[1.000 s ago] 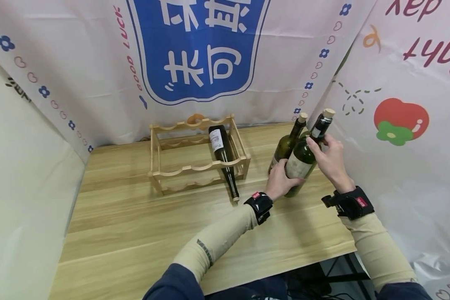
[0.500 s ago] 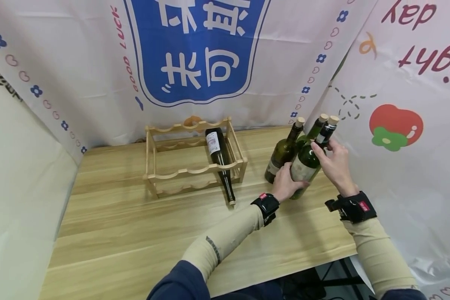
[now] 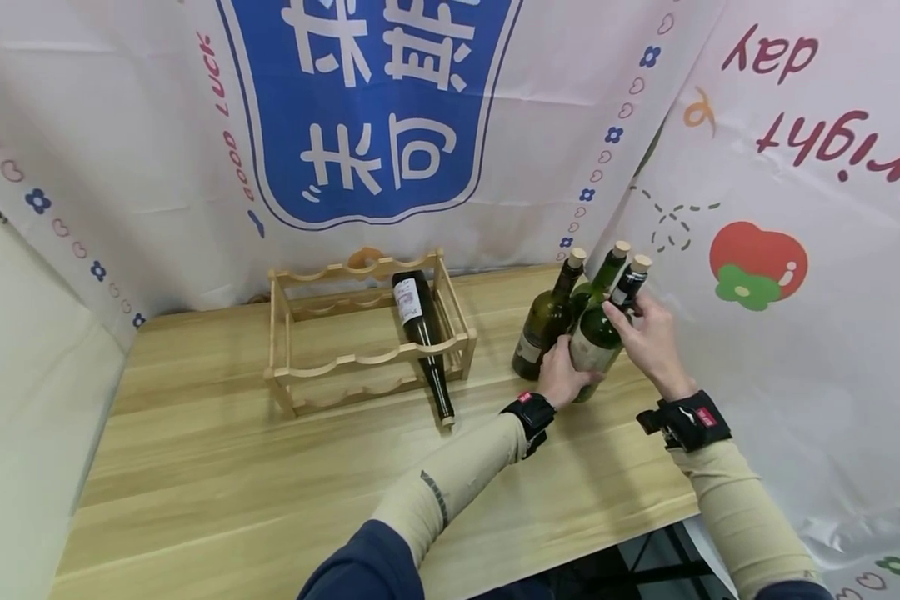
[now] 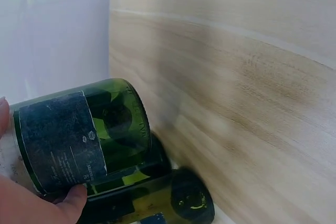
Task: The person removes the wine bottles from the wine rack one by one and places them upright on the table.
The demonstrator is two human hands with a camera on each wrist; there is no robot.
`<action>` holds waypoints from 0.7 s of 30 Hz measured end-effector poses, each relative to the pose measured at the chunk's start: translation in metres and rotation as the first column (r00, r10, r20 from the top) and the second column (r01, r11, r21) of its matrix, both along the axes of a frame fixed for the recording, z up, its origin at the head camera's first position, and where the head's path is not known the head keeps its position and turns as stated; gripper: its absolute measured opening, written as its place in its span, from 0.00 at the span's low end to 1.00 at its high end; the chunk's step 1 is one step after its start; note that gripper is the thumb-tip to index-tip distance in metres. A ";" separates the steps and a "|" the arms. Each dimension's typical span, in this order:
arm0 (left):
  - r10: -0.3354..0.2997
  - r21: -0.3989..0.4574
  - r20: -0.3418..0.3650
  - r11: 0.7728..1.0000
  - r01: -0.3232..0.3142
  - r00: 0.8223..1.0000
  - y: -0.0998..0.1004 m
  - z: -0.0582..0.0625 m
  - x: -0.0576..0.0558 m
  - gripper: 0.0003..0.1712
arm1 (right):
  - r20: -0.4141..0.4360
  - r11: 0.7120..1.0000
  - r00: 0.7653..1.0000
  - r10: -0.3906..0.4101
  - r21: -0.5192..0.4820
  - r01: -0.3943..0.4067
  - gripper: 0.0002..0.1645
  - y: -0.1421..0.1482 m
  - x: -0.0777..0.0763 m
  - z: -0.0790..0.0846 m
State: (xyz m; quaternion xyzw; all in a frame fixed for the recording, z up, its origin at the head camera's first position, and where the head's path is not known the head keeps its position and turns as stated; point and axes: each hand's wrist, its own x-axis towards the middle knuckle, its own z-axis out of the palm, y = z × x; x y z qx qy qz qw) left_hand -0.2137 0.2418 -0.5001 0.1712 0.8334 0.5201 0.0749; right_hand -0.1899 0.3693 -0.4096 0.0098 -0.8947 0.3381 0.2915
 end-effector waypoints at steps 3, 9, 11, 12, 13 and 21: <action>0.005 0.004 -0.005 1.000 -0.005 1.000 0.003 -0.005 -0.002 0.41 | -0.001 1.000 1.000 0.004 0.002 -0.004 0.18 0.002 -0.002 -0.004; 0.013 -0.001 -0.016 1.000 -0.013 1.000 0.009 -0.013 -0.004 0.42 | 0.006 1.000 1.000 0.007 0.003 -0.007 0.17 0.004 -0.003 -0.009; 0.018 -0.010 -0.021 1.000 -0.018 1.000 0.010 -0.014 -0.005 0.42 | 0.018 1.000 1.000 0.002 -0.001 -0.002 0.17 0.004 -0.003 -0.011; 0.020 -0.015 -0.021 1.000 -0.020 1.000 0.011 -0.014 -0.005 0.42 | 0.026 1.000 1.000 -0.001 -0.006 0.001 0.18 0.004 -0.003 -0.011; 0.021 -0.022 -0.020 1.000 -0.021 1.000 0.012 -0.015 -0.005 0.42 | 0.035 1.000 0.999 -0.002 -0.012 0.002 0.18 0.005 -0.003 -0.012; 0.039 -0.065 -0.042 0.997 -0.042 0.998 0.015 -0.017 -0.006 0.39 | 0.068 1.000 0.998 0.000 -0.014 0.001 0.19 0.007 -0.002 -0.015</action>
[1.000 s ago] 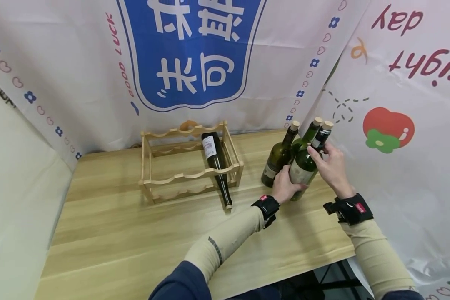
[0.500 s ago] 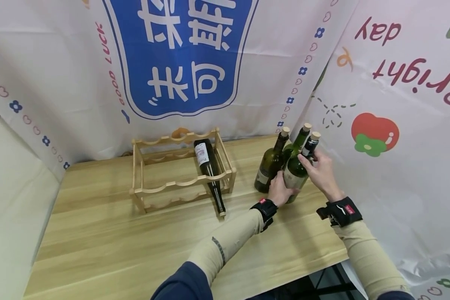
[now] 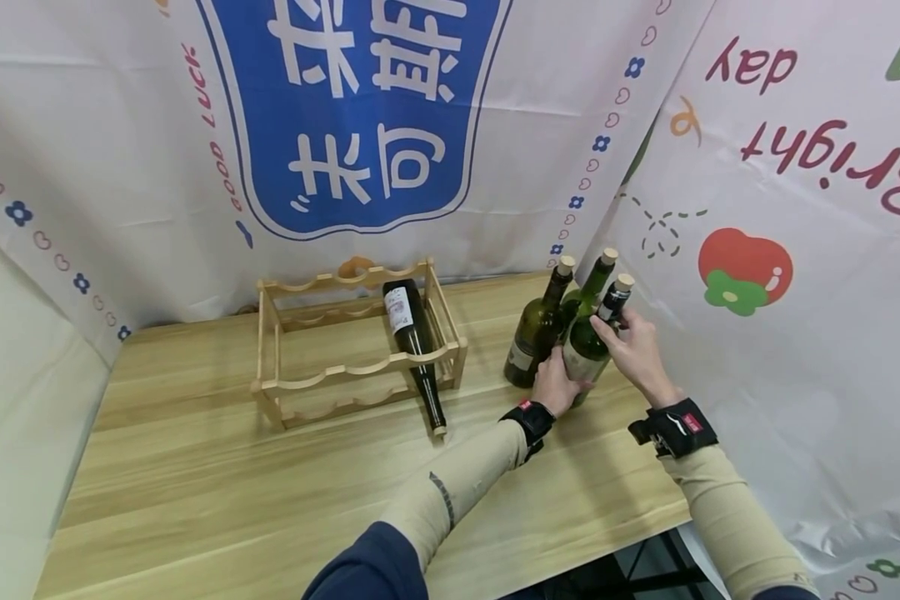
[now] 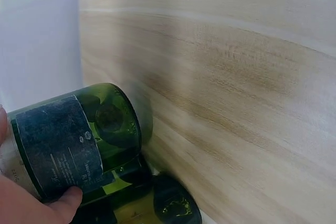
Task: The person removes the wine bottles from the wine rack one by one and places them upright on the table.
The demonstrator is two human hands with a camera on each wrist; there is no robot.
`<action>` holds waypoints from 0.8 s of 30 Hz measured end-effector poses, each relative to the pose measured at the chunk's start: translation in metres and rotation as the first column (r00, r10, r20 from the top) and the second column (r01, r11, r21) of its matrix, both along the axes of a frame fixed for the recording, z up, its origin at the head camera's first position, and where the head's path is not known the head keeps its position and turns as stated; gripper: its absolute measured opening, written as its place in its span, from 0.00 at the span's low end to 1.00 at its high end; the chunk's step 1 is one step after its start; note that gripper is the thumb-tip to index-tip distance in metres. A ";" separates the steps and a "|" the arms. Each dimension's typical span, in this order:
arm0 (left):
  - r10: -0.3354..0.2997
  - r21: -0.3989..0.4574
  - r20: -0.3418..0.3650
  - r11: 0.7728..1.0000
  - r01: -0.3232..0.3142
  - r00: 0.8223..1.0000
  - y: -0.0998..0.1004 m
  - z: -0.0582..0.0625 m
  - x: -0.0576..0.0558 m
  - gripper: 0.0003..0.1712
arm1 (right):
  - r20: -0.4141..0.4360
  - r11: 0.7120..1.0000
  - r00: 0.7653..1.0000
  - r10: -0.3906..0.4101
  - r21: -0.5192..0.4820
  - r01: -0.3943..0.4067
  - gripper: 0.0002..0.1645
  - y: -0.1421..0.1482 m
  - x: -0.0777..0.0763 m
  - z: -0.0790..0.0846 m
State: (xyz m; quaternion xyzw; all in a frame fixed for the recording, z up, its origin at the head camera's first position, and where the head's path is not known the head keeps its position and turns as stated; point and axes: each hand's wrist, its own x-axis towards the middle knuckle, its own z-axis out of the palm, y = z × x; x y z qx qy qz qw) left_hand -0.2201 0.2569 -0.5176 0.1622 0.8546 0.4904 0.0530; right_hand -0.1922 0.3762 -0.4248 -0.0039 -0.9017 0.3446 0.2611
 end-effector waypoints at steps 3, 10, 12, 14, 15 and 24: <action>0.002 -0.013 -0.007 1.000 -0.002 1.000 0.001 -0.002 0.000 0.38 | -0.001 1.000 1.000 0.003 0.005 -0.003 0.19 0.001 0.000 -0.001; 0.013 -0.012 -0.040 1.000 -0.013 0.999 0.004 -0.006 0.000 0.37 | 0.019 1.000 1.000 0.003 -0.007 -0.002 0.20 0.004 0.001 -0.004; 0.016 -0.012 -0.050 1.000 -0.016 0.999 0.004 -0.008 0.000 0.37 | 0.026 1.000 1.000 -0.003 -0.010 0.003 0.20 0.004 0.000 -0.005; 0.017 -0.013 -0.055 1.000 -0.017 0.998 0.005 -0.010 0.000 0.36 | 0.028 1.000 1.000 -0.007 -0.013 0.007 0.20 0.005 0.000 -0.007; 0.018 -0.014 -0.056 1.000 -0.018 0.998 0.005 -0.011 0.000 0.36 | 0.026 1.000 1.000 -0.009 -0.012 0.009 0.20 0.005 0.000 -0.009; 0.002 -0.041 -0.032 0.999 -0.003 0.999 0.007 -0.016 0.000 0.39 | 0.028 0.999 0.999 -0.016 -0.036 0.017 0.20 0.008 0.002 -0.015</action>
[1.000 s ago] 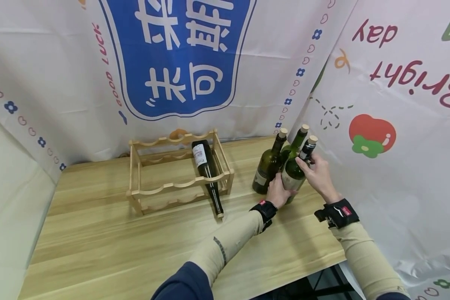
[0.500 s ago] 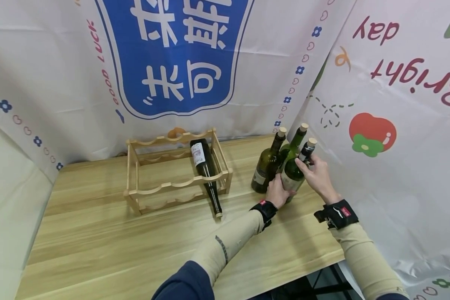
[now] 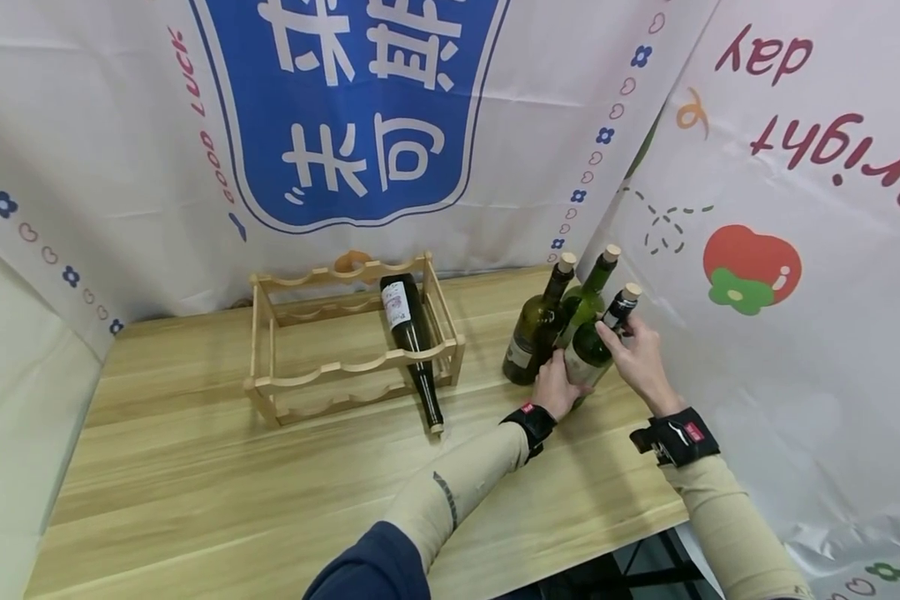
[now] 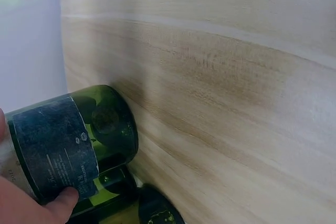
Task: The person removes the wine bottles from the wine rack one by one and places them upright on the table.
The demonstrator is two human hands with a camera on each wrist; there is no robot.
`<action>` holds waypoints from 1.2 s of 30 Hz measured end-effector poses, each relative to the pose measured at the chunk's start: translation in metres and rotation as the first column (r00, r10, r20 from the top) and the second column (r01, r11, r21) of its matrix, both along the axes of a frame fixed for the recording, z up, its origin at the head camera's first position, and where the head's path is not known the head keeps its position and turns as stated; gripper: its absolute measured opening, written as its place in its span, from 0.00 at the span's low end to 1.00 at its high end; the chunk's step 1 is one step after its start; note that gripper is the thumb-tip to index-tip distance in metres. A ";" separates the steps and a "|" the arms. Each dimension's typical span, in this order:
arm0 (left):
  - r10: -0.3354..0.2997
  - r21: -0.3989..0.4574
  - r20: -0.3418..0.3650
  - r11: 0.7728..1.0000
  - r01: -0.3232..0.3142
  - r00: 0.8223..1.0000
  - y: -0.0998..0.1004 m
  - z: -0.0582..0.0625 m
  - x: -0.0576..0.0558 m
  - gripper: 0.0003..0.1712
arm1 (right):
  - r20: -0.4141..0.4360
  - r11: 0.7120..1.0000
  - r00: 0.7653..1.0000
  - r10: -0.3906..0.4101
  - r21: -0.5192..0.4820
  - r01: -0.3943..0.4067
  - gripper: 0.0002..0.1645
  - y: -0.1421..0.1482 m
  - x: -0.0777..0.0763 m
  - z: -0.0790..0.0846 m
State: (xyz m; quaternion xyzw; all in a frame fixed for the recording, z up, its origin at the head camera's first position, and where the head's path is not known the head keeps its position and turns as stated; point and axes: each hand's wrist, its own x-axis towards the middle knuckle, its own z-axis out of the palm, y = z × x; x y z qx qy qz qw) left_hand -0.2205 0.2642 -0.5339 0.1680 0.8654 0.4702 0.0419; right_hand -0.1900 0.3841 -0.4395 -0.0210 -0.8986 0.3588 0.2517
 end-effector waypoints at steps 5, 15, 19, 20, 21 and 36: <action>-0.004 -0.024 -0.002 1.000 0.004 1.000 -0.001 0.001 0.002 0.39 | -0.020 1.000 1.000 -0.019 -0.018 0.018 0.20 0.001 0.000 -0.003; -0.009 -0.054 -0.043 0.999 0.007 0.999 0.000 0.006 -0.002 0.40 | -0.049 1.000 0.999 -0.010 -0.027 0.009 0.20 0.002 -0.003 -0.001; -0.021 -0.091 -0.053 0.996 0.016 0.998 -0.001 -0.001 0.000 0.41 | -0.031 1.000 0.999 -0.018 0.018 0.018 0.22 0.001 0.002 -0.004; -0.027 -0.098 -0.054 0.995 0.022 0.998 -0.001 -0.002 0.001 0.42 | -0.025 0.999 0.999 -0.025 0.031 0.026 0.23 0.001 0.003 -0.005; -0.035 -0.109 -0.056 0.994 0.029 0.998 -0.002 -0.003 0.002 0.43 | -0.017 0.999 0.999 -0.035 0.040 0.036 0.26 0.001 0.005 -0.007; -0.156 0.007 -0.070 0.988 0.157 0.985 -0.068 0.007 0.024 0.22 | -0.552 0.989 0.832 -0.061 0.081 0.127 0.11 -0.043 0.032 -0.026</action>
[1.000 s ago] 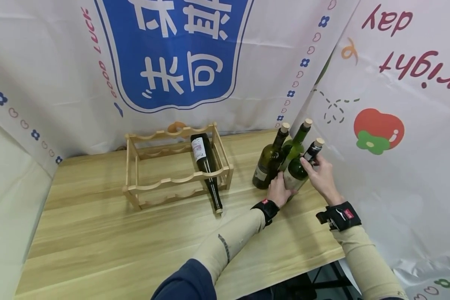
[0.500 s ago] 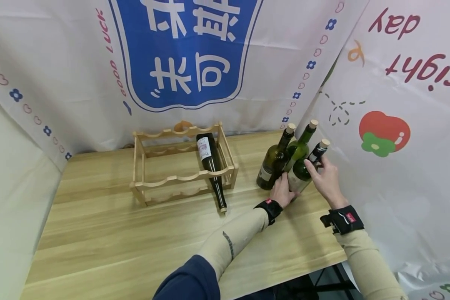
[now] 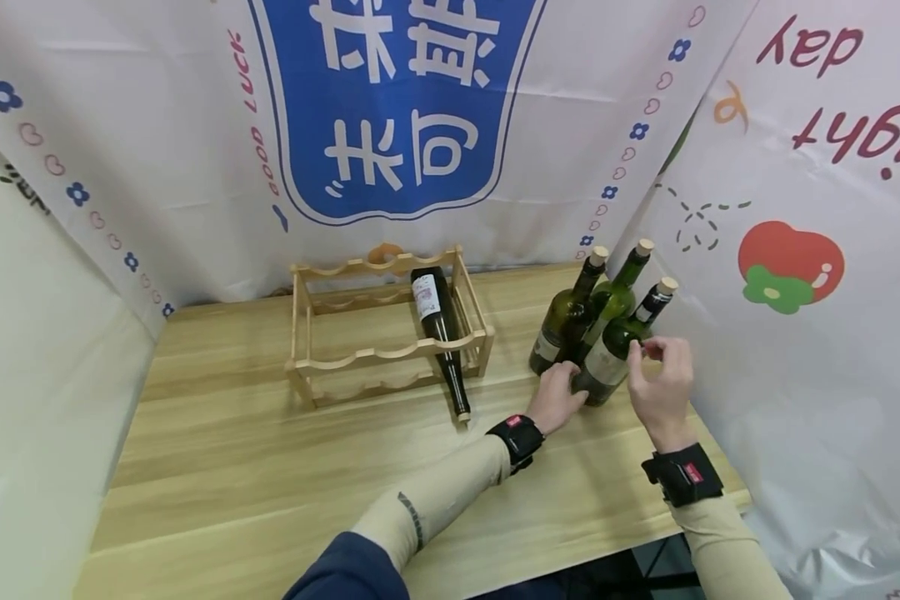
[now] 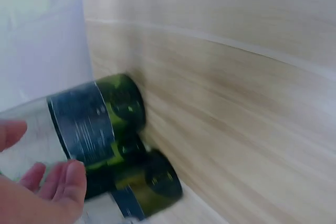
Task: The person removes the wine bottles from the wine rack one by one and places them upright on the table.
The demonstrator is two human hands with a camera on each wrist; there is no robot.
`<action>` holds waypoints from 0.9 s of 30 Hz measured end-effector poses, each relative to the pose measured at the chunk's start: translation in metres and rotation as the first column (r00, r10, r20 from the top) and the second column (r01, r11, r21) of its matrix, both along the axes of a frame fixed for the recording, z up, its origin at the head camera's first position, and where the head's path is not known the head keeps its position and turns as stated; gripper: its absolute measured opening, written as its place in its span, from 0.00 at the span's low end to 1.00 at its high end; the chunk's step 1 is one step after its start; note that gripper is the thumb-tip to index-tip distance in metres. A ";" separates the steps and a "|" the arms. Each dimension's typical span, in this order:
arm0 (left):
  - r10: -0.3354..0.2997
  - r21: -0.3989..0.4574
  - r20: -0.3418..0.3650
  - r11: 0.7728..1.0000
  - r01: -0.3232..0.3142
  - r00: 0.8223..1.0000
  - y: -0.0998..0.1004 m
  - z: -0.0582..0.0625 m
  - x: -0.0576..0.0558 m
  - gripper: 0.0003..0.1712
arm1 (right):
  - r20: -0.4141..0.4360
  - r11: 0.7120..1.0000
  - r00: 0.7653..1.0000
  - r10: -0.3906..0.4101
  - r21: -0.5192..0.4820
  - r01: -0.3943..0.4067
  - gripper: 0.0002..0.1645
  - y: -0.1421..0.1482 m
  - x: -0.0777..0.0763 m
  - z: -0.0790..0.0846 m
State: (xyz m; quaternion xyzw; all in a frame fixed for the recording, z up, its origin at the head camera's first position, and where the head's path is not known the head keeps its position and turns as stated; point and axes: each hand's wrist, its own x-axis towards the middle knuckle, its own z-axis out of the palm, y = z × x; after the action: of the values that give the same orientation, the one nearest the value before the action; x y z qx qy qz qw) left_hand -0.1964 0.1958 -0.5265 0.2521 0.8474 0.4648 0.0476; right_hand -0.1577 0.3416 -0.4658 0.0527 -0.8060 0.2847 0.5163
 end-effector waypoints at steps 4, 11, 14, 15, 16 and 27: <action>0.092 0.054 -0.067 0.995 -0.089 0.993 -0.032 -0.002 -0.001 0.12 | 0.006 0.994 0.997 0.077 0.076 -0.077 0.07 -0.027 -0.007 -0.008; 0.292 0.054 -0.103 0.956 -0.288 0.951 -0.086 -0.011 -0.006 0.08 | 0.165 0.967 0.971 0.171 0.159 -0.197 0.09 -0.076 -0.028 -0.022; 0.359 0.028 -0.159 0.933 -0.359 0.920 -0.102 -0.019 -0.009 0.10 | 0.198 0.959 0.960 0.198 0.163 -0.231 0.10 -0.095 -0.036 -0.026; 0.382 0.012 -0.168 0.923 -0.386 0.909 -0.107 -0.021 -0.010 0.11 | 0.202 0.957 0.957 0.207 0.162 -0.241 0.10 -0.100 -0.039 -0.027; 0.406 -0.001 -0.171 0.911 -0.413 0.898 -0.111 -0.024 -0.011 0.12 | 0.210 0.955 0.954 0.215 0.160 -0.250 0.10 -0.105 -0.040 -0.028; 0.577 -0.015 0.168 0.812 -0.583 0.799 -0.145 -0.040 -0.025 0.30 | 0.307 0.923 0.918 0.250 0.210 -0.322 0.16 -0.151 -0.064 -0.036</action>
State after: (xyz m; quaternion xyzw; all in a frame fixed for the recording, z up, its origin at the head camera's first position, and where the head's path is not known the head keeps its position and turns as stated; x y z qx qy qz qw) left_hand -0.2217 0.0509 -0.5668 -0.0577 0.8680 0.4922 -0.0318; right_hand -0.2217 0.1904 -0.5018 0.1970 -0.8830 0.2556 0.3407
